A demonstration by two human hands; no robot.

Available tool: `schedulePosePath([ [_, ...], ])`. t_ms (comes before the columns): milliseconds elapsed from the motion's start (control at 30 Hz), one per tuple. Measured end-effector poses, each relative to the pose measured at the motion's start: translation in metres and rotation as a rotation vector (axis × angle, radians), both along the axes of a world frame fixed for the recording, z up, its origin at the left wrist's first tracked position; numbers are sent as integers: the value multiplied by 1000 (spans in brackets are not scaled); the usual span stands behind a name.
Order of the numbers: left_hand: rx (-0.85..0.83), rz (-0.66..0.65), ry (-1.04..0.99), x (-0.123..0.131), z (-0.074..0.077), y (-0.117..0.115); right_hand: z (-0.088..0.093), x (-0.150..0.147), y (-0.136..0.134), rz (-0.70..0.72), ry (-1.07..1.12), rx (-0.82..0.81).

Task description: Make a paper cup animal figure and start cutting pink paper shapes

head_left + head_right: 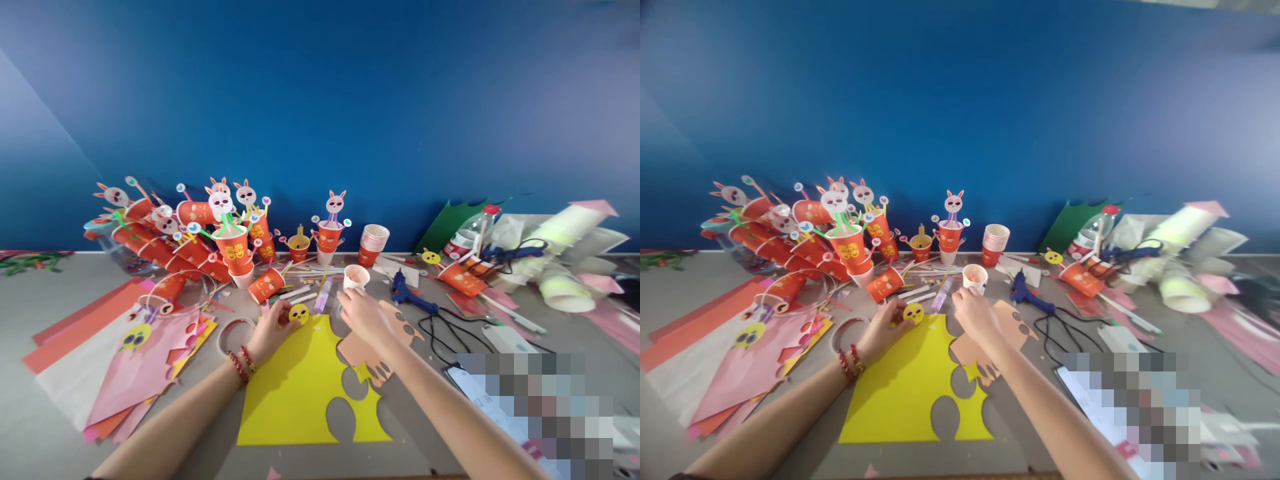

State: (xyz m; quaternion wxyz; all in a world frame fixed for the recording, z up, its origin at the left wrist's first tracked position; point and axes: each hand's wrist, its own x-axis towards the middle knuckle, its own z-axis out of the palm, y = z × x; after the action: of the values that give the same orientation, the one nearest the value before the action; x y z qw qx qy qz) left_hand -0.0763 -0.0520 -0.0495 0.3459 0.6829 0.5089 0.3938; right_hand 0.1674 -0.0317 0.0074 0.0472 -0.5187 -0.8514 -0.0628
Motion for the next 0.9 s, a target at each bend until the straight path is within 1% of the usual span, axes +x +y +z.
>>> schedulePosePath([
  [133,1,-5,28,-1,0,0,-4,-8,6,-4,-32,-20],
  [267,13,-11,64,-2,-2,-1,-1,0,-2,10,-22,-19],
  [333,20,-9,84,-2,-3,-1,2,12,-12,78,13,-47],
  [400,34,-1,105,-1,-4,-2,3,25,-25,201,86,-147],
  [433,41,4,116,-1,-5,-2,3,31,-32,235,103,-201],
  [500,51,9,134,-1,-6,-2,2,41,-44,257,92,-247],
  [567,53,6,148,-1,-5,-1,1,47,-52,243,52,-227],
  [667,55,1,167,-1,-3,-2,-2,49,-55,244,-1,-169],
  [800,59,6,183,0,0,-3,-7,48,-48,263,-55,-118],
  [900,68,10,180,0,-2,-3,-3,50,-41,274,-102,-118],
])
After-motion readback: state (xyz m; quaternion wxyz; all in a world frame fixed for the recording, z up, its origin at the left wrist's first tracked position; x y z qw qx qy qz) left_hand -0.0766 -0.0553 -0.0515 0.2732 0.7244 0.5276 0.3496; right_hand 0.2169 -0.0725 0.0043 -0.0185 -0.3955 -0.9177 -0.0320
